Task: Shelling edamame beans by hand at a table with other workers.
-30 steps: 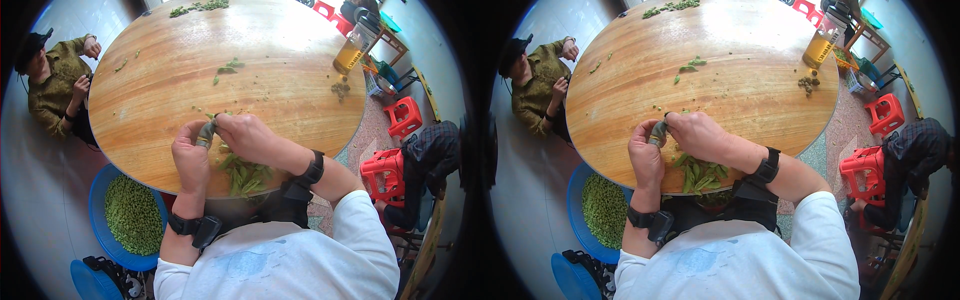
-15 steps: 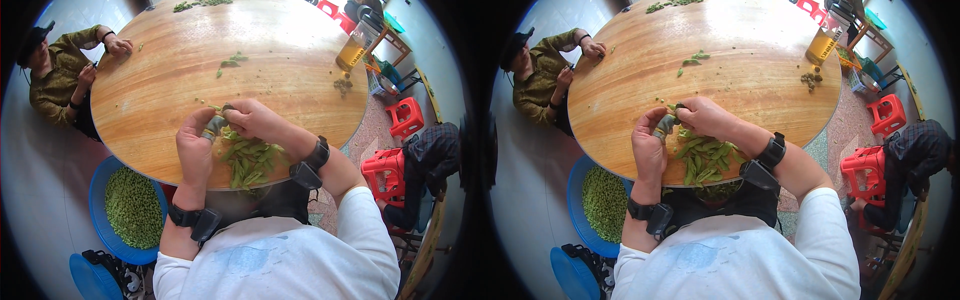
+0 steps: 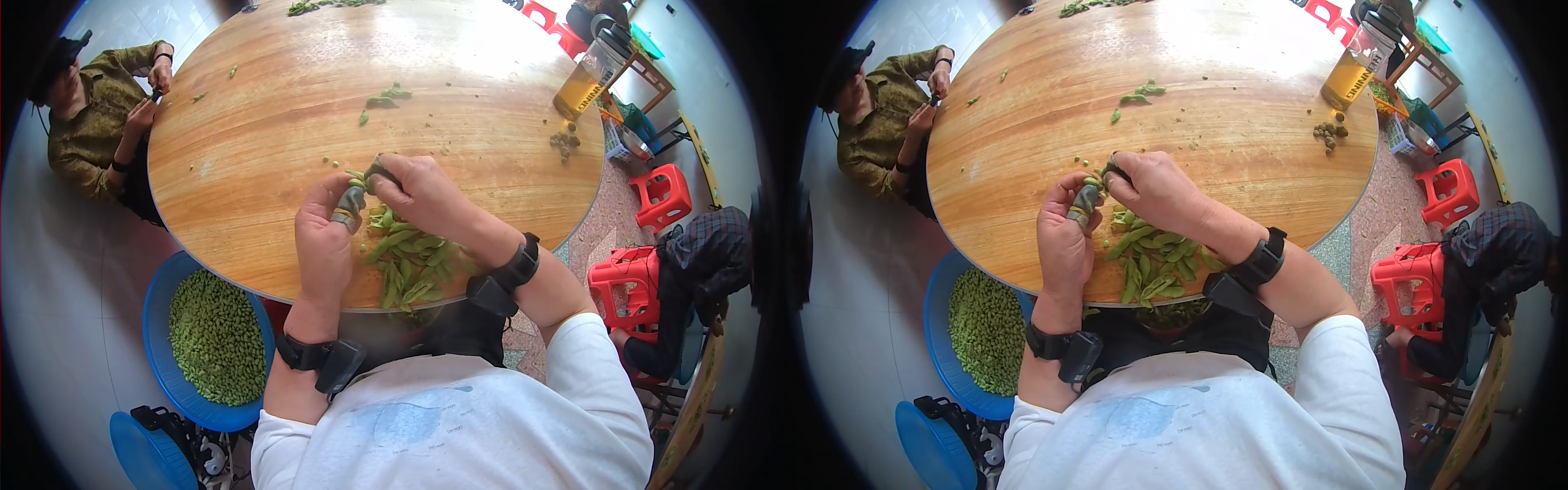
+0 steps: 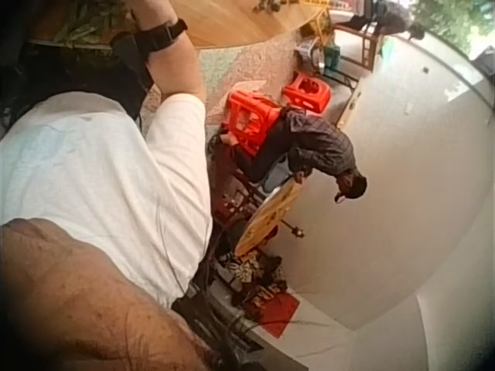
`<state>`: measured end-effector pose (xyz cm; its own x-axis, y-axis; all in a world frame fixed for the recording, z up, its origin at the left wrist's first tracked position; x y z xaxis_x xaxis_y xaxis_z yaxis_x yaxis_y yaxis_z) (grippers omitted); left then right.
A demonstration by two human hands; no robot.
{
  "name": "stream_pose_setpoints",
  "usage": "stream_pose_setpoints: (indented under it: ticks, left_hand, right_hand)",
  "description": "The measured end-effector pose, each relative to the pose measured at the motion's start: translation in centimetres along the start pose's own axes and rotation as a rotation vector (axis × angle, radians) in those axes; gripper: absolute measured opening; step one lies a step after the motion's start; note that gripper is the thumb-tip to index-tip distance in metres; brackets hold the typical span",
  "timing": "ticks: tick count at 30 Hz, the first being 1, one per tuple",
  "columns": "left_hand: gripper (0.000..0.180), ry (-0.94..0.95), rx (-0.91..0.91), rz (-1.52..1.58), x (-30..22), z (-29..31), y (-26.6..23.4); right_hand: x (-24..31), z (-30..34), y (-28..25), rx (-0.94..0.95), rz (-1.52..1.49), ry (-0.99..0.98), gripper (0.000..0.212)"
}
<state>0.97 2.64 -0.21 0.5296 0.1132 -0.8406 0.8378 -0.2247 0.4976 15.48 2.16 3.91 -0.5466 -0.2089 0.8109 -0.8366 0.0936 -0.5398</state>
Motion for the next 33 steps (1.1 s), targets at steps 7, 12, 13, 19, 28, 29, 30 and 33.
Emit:
stream_pose_setpoints:
  ticks: [7,12,13,19,28,29,30,33]
  left_hand:
    - [0.018,0.223,0.009,-0.360,-1.1,0.0,0.9]
    - [0.018,0.255,0.107,-0.542,-1.6,0.7,1.8]
    - [0.017,0.243,0.145,-0.532,-1.3,0.7,1.8]
    - [0.025,0.155,0.127,-0.249,-1.2,0.6,1.7]
    - [0.017,0.087,0.003,0.043,-0.4,0.3,0.4]
    - [0.018,0.126,-0.053,-0.023,-0.7,0.4,0.4]
    - [0.018,0.126,-0.047,-0.025,-0.8,0.3,0.5]
    - [0.016,0.097,-0.061,-0.093,-0.8,0.3,0.2]
  right_hand:
    - [-1.1,0.0,-0.4,0.042,0.106,-0.030,0.021]
    - [-1.2,-0.2,0.0,0.302,-0.505,0.384,0.023]
    - [-1.1,-0.3,-0.4,0.253,-0.409,0.301,0.024]
    - [-0.3,0.2,-0.1,0.320,-0.422,0.233,0.023]
    - [0.1,0.9,0.9,0.302,-0.407,0.186,0.031]
    - [-0.1,1.0,1.2,0.439,-0.509,0.278,0.033]
    - [-0.4,0.9,1.1,0.434,-0.511,0.276,0.033]
    - [-0.8,1.0,1.1,0.589,-0.653,0.287,0.033]
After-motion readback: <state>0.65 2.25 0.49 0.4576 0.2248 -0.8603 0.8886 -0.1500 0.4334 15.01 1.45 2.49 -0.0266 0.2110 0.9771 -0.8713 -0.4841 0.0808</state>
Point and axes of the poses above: each hand's wrist, its own z-axis away from the middle knuckle, its own y-axis out of the palm, x = y × z, the point moved 4 cm from there along -z, towards the middle knuckle, and after that the axes turned 11 degrees about y, right-handed, at the moved point
